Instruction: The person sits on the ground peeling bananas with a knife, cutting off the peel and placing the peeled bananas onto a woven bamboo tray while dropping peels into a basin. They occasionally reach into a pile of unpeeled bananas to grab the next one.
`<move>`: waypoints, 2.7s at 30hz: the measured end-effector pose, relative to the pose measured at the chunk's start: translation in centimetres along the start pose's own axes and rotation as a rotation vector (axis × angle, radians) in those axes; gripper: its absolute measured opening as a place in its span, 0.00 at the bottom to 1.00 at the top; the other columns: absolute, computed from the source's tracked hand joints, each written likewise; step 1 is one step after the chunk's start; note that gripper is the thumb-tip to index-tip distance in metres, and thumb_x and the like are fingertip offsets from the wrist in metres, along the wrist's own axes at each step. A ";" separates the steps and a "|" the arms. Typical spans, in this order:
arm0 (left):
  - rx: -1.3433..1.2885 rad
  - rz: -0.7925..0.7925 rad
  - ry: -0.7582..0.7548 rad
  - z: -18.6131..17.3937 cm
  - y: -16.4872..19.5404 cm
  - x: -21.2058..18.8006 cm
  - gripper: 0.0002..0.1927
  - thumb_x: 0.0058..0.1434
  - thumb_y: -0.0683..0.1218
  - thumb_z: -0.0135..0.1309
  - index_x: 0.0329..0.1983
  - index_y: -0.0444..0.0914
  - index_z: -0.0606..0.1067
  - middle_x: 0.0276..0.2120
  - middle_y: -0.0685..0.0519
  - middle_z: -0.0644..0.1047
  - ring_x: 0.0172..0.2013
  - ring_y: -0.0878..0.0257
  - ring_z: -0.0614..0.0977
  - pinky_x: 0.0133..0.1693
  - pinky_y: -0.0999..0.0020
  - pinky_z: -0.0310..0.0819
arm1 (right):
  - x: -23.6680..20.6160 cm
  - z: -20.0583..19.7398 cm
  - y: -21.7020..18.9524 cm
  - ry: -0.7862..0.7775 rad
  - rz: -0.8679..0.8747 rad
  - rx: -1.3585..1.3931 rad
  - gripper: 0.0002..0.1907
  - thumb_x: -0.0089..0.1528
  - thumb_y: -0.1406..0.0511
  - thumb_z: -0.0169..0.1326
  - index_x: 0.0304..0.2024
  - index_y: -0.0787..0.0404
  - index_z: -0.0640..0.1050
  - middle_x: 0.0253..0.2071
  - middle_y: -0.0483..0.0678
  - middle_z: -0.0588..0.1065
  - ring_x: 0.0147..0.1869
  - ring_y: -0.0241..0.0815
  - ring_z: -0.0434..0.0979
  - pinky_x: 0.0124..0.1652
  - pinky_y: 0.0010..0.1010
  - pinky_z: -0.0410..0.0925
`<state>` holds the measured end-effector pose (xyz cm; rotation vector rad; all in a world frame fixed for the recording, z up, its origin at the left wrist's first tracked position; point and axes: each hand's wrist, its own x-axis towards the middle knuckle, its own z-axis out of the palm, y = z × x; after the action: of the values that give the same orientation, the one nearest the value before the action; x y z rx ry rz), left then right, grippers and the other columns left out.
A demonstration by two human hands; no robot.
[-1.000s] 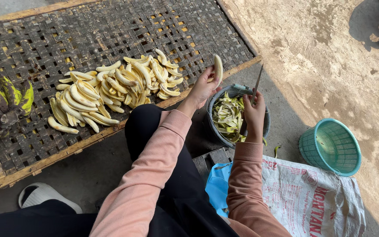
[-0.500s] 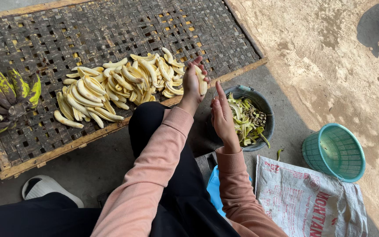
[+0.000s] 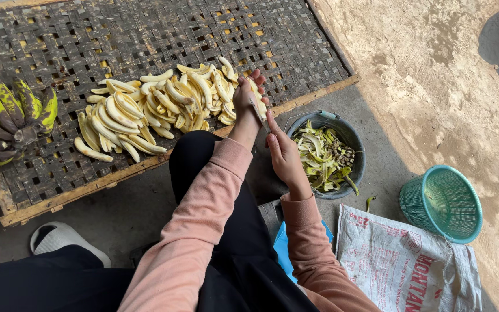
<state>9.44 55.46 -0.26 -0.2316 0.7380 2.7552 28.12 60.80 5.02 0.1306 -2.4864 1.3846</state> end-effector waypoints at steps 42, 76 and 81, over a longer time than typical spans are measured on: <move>1.929 0.719 0.855 -17.2 31.2 -1.4 0.32 0.71 0.41 0.49 0.75 0.33 0.52 0.69 0.34 0.60 0.68 0.41 0.62 0.67 0.44 0.51 | 19.8 16.6 -7.0 0.021 -0.230 -0.849 0.49 0.65 0.65 0.58 0.78 0.56 0.42 0.50 0.59 0.74 0.49 0.58 0.76 0.41 0.45 0.72; 1.677 1.717 -0.743 6.6 7.9 -10.4 0.11 0.69 0.45 0.58 0.54 0.42 0.80 0.54 0.55 0.79 0.60 0.60 0.78 0.71 0.39 0.54 | 1.5 -6.3 -4.0 0.468 -0.187 -0.210 0.19 0.78 0.61 0.44 0.67 0.63 0.67 0.34 0.37 0.68 0.35 0.26 0.66 0.36 0.19 0.62; 1.345 1.149 -0.821 7.1 -0.8 -10.1 0.14 0.62 0.40 0.60 0.52 0.43 0.78 0.53 0.57 0.79 0.59 0.61 0.80 0.68 0.42 0.64 | -0.5 -11.8 1.1 0.273 0.280 1.044 0.24 0.76 0.48 0.38 0.49 0.63 0.68 0.29 0.43 0.64 0.27 0.32 0.60 0.20 0.21 0.58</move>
<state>18.73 57.47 7.68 1.8540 2.5570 1.8306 30.81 71.32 9.77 -0.1900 -1.3840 2.4751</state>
